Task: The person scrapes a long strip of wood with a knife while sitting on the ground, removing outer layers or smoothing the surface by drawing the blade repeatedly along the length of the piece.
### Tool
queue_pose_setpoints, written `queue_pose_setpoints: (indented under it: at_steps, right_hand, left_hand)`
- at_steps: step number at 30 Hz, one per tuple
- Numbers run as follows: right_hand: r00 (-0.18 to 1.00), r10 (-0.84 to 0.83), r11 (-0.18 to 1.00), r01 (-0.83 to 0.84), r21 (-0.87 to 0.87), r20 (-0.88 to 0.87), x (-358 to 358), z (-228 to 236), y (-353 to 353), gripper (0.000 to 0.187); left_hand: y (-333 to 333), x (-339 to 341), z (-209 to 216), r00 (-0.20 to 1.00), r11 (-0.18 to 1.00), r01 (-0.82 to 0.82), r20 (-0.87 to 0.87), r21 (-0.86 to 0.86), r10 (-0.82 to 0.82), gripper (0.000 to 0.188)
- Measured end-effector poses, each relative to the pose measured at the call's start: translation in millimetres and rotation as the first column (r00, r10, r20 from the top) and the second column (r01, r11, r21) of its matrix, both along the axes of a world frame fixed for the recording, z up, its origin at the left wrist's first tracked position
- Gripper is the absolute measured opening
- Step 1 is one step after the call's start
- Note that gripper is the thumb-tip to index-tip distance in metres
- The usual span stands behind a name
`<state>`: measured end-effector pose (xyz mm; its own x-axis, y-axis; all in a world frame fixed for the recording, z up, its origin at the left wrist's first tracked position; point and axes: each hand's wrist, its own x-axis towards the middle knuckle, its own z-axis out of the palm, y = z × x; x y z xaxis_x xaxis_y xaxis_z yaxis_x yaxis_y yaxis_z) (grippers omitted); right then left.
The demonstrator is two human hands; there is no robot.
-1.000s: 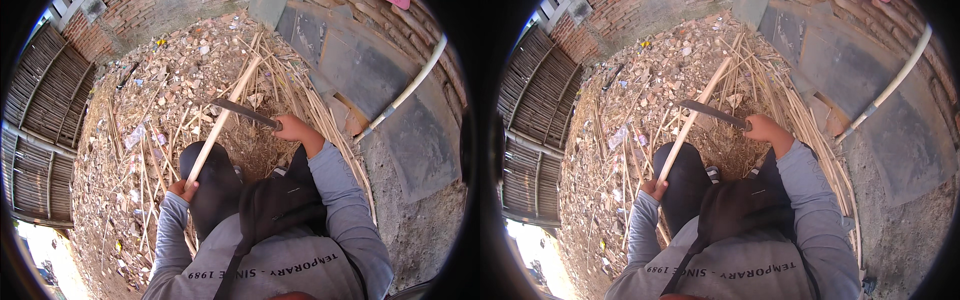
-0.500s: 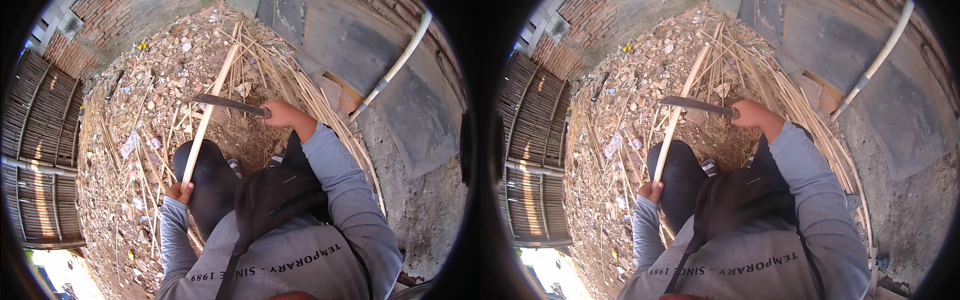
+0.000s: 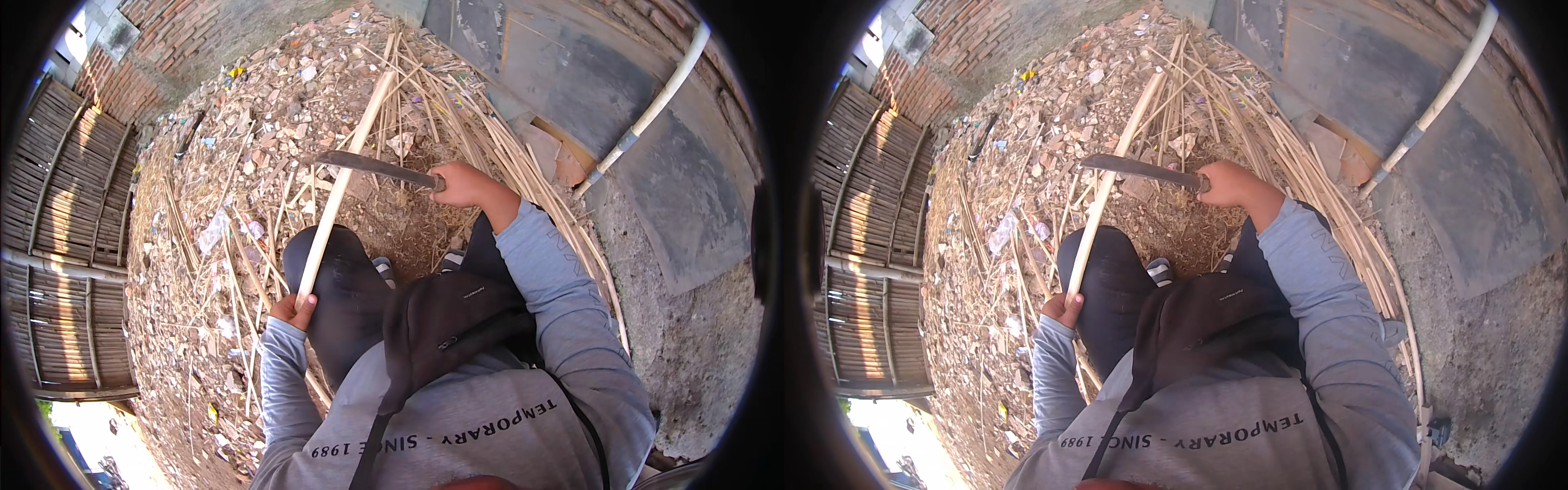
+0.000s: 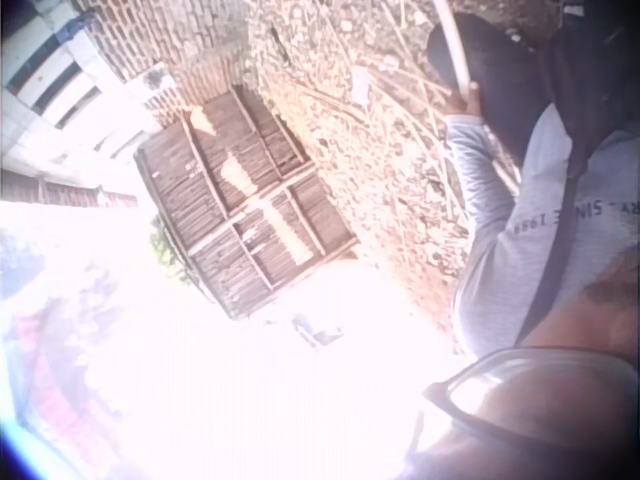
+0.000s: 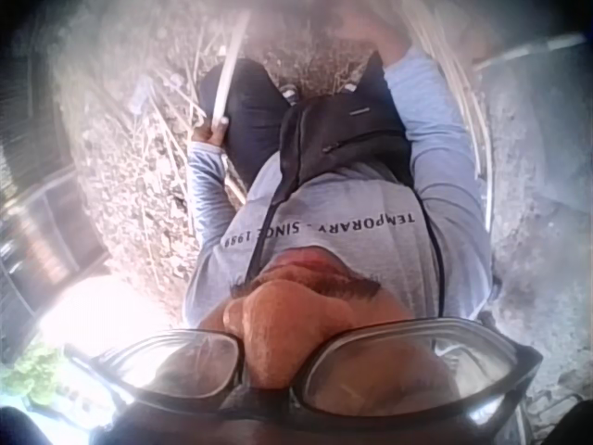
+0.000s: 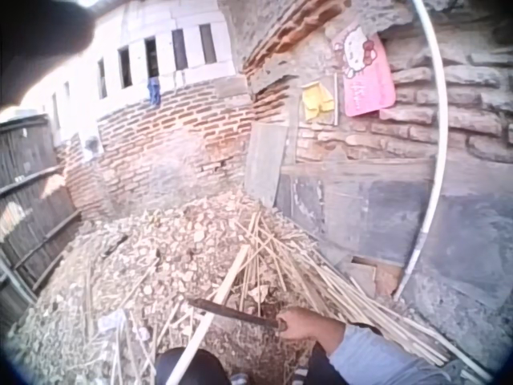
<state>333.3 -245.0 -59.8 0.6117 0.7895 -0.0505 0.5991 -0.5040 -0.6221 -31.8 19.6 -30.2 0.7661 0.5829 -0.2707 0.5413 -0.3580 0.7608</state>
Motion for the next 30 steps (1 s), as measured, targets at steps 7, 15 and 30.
queue_pose_setpoints:
  at_steps: [7,15,30]
  right_hand:
    - [1.0,0.017,1.0,-0.017,0.024,-0.002,1.5,-4.6,-0.2,0.027]
    - [0.999,0.023,1.0,-0.023,0.012,-0.033,1.0,-2.7,-0.8,0.031]
    - [0.997,0.046,0.999,-0.048,-0.022,-0.059,1.8,-2.4,-2.3,0.038]
  left_hand:
    - [3.0,-1.6,-6.3,0.999,1.0,-0.004,0.04,-0.023,0.005,0.052]
    - [0.2,0.1,-0.4,1.0,0.999,-0.004,0.024,-0.038,0.005,0.055]
    - [3.7,-1.7,-7.4,0.998,0.998,-0.005,0.067,-0.056,0.009,0.046]
